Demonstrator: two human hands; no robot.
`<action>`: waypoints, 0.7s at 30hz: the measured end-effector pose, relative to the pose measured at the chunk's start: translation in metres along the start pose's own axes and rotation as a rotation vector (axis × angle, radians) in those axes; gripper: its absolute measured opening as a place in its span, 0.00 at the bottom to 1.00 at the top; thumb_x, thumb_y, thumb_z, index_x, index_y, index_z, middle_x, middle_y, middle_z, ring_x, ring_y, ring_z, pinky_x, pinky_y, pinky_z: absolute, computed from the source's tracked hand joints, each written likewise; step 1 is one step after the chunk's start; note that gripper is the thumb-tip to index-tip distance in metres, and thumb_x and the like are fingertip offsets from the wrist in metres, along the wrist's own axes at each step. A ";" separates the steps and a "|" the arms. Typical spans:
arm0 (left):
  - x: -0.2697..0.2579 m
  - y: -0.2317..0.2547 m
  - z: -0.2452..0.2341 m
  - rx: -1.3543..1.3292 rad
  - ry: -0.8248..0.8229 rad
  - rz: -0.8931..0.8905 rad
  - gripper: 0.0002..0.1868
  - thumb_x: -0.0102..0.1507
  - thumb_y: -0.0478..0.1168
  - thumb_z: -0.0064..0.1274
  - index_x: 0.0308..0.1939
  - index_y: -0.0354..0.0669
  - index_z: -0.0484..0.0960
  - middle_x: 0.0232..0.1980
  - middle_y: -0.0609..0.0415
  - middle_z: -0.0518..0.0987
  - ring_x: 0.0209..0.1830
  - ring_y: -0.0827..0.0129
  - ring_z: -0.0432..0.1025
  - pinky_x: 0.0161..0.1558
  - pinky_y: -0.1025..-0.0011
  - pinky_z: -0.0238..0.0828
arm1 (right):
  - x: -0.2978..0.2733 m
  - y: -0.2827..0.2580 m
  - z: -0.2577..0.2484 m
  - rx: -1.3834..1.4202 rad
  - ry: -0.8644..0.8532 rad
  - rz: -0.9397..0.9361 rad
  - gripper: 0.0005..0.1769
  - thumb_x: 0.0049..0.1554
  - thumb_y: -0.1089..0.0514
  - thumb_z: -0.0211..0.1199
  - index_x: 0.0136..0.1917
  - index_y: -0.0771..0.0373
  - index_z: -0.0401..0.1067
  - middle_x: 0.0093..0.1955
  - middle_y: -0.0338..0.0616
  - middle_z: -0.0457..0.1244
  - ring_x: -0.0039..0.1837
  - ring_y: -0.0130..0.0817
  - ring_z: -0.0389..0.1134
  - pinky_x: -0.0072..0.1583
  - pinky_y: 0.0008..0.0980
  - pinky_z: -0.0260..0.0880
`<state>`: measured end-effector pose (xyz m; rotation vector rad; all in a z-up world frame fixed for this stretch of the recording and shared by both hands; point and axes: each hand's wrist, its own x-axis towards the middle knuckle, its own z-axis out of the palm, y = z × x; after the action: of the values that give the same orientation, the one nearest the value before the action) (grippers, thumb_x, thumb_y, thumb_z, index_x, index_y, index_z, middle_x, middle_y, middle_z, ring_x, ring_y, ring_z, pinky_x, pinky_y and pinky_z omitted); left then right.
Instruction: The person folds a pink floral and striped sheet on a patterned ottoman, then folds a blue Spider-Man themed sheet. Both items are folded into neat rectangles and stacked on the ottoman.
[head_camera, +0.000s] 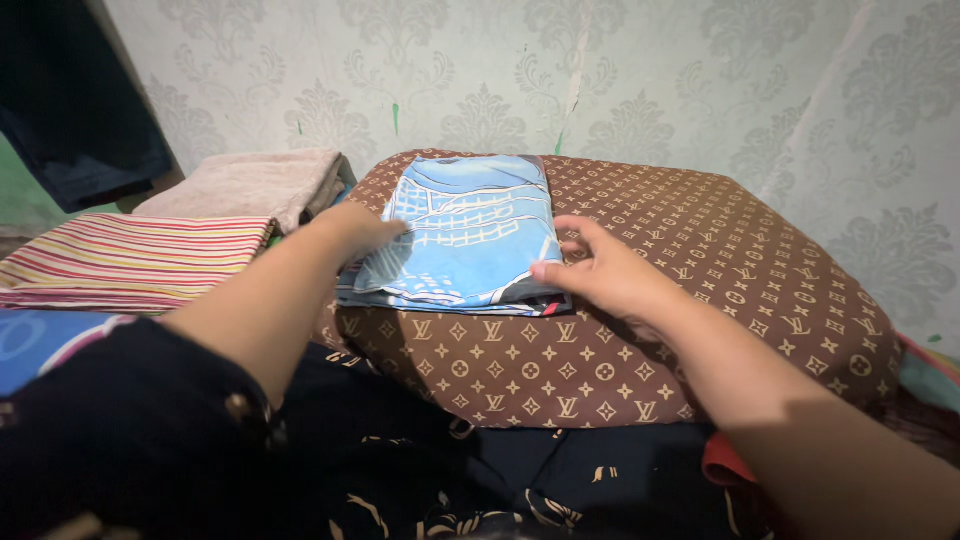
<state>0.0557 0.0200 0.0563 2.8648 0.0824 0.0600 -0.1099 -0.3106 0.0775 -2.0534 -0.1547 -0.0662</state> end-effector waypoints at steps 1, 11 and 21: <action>-0.007 0.001 0.000 0.123 0.003 0.010 0.35 0.62 0.67 0.52 0.55 0.41 0.84 0.62 0.40 0.78 0.62 0.48 0.72 0.62 0.58 0.69 | -0.003 0.000 -0.003 -0.089 -0.058 -0.023 0.49 0.48 0.52 0.75 0.77 0.52 0.55 0.69 0.47 0.60 0.63 0.36 0.67 0.63 0.34 0.67; -0.050 0.024 -0.002 -0.490 -0.205 -0.018 0.17 0.64 0.47 0.50 0.39 0.39 0.90 0.48 0.44 0.89 0.46 0.55 0.82 0.50 0.58 0.77 | 0.007 0.012 -0.019 -0.237 0.332 -0.135 0.26 0.53 0.75 0.55 0.60 0.56 0.79 0.45 0.48 0.68 0.40 0.32 0.66 0.42 0.32 0.68; -0.075 0.072 0.015 -0.696 -0.299 -0.050 0.14 0.65 0.48 0.57 0.47 0.44 0.84 0.44 0.56 0.83 0.40 0.69 0.75 0.41 0.69 0.73 | -0.013 0.067 -0.082 -0.516 0.376 -0.250 0.09 0.52 0.70 0.62 0.46 0.62 0.77 0.39 0.42 0.66 0.40 0.30 0.66 0.44 0.31 0.67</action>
<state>-0.0147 -0.0578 0.0586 2.1461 0.0573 -0.2919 -0.1124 -0.4148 0.0560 -2.4752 -0.1708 -0.7061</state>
